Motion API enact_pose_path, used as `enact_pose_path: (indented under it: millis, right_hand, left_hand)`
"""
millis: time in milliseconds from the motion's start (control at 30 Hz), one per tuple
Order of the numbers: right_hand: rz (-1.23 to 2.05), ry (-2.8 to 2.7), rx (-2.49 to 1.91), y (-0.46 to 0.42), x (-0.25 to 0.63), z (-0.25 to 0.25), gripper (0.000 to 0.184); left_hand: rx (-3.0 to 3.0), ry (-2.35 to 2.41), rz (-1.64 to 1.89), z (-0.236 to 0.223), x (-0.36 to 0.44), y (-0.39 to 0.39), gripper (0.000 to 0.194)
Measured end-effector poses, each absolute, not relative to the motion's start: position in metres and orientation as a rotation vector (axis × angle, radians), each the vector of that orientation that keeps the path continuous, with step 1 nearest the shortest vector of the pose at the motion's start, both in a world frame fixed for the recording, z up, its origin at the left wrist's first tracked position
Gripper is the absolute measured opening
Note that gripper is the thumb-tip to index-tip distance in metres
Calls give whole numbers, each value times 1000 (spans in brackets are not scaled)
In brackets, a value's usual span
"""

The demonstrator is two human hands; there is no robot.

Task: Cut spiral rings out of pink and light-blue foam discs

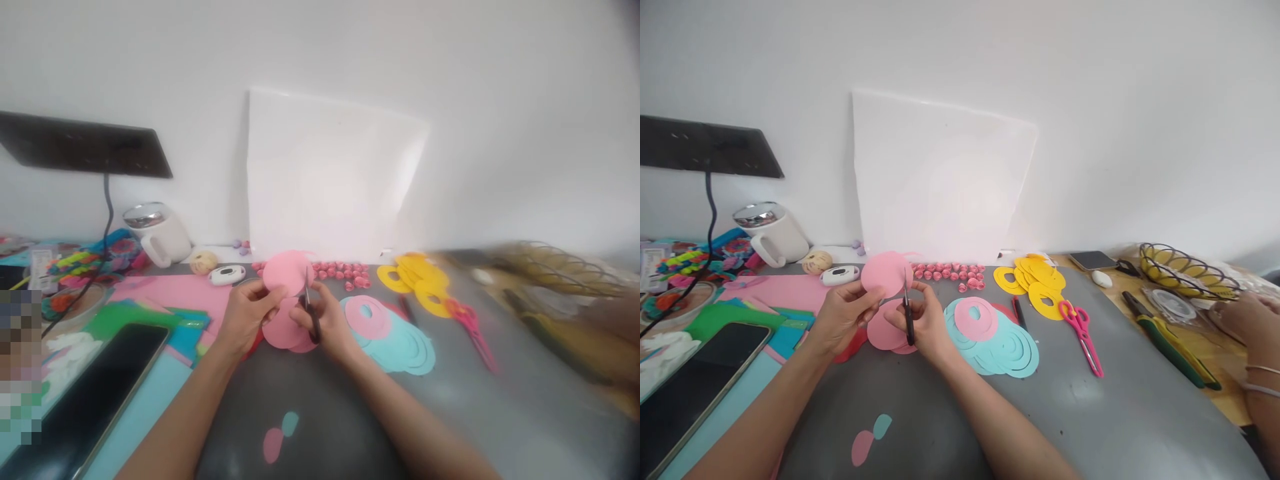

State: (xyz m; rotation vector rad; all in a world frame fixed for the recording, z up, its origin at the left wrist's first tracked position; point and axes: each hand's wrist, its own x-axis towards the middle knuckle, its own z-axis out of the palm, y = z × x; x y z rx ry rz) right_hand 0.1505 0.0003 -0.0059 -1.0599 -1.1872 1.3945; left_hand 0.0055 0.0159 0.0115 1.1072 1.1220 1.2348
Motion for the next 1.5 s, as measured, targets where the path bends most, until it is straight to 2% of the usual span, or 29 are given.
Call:
enact_pose_path:
  millis: [533, 867, 1500]
  right_hand:
    - [1386, -1193, -1134, 0, 152, -6, 58]
    - [1415, -1188, -1093, -2, 148, -12, 58]
    - [1450, -1162, -974, -2, 147, -13, 59]
  left_hand:
    - [1054, 1051, 1307, 12, 6, 16, 25]
    - [1081, 1013, 1181, 9, 10, 15, 29]
    - [1122, 1123, 1177, 7, 8, 15, 29]
